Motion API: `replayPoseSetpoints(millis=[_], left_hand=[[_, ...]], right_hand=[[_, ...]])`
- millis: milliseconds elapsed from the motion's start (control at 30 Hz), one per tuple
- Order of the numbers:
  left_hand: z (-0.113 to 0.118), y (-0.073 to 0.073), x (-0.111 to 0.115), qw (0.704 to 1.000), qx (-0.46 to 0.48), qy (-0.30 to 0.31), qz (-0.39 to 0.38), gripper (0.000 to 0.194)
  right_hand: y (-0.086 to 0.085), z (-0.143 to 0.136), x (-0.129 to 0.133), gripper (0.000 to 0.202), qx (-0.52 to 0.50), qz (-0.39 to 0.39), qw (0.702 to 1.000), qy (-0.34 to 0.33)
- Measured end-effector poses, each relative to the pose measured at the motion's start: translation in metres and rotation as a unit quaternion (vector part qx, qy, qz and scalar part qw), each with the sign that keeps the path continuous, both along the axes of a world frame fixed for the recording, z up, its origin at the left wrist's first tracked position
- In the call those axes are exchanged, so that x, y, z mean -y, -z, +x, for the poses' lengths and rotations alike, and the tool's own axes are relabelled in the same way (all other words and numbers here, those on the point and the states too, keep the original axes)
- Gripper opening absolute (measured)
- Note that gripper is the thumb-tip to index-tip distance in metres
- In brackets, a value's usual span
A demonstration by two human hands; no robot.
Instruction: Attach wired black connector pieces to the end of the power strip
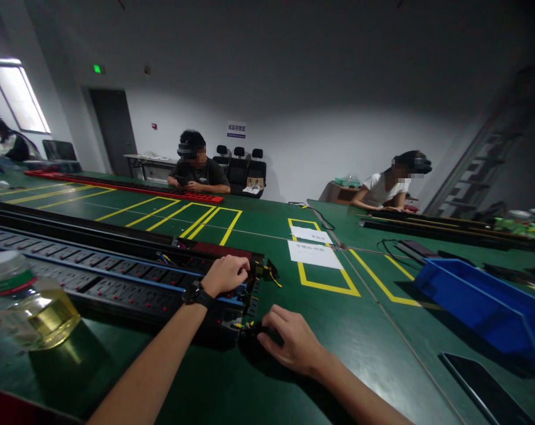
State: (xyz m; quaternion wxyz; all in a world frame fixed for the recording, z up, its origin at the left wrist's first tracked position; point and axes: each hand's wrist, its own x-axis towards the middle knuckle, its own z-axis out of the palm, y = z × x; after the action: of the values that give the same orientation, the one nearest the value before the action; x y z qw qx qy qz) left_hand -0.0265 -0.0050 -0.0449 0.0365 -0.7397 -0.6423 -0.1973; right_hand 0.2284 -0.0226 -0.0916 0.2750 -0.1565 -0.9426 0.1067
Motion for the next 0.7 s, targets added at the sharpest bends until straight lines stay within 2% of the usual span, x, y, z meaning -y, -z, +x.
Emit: replayPoseSetpoints(millis=[200,300,433,500,567,700], left_hand=[[0.002,-0.003,0.002,1.0,0.0,-0.007,-0.007,0.021],[0.002,-0.003,0.002,1.0,0.0,-0.004,-0.009,0.022],[0.002,-0.003,0.001,1.0,-0.002,-0.005,-0.011,0.023],[0.002,-0.003,0.001,1.0,-0.002,-0.004,-0.015,0.023],[0.002,-0.003,0.001,1.0,-0.004,-0.003,-0.015,0.023],[0.001,-0.002,0.0,1.0,-0.007,-0.003,-0.011,0.023]], right_hand=[[0.004,-0.001,0.002,0.025,0.007,0.078,0.997,-0.007],[0.006,-0.002,0.004,0.027,-0.013,0.104,0.994,-0.018],[0.008,0.001,0.004,0.028,-0.146,0.129,0.981,-0.001],[0.009,0.005,-0.002,0.028,-0.239,0.102,0.964,0.052],[0.01,0.009,-0.012,0.029,-0.296,0.044,0.945,0.132],[0.013,0.02,-0.045,0.038,-0.315,-0.093,0.904,0.274]])
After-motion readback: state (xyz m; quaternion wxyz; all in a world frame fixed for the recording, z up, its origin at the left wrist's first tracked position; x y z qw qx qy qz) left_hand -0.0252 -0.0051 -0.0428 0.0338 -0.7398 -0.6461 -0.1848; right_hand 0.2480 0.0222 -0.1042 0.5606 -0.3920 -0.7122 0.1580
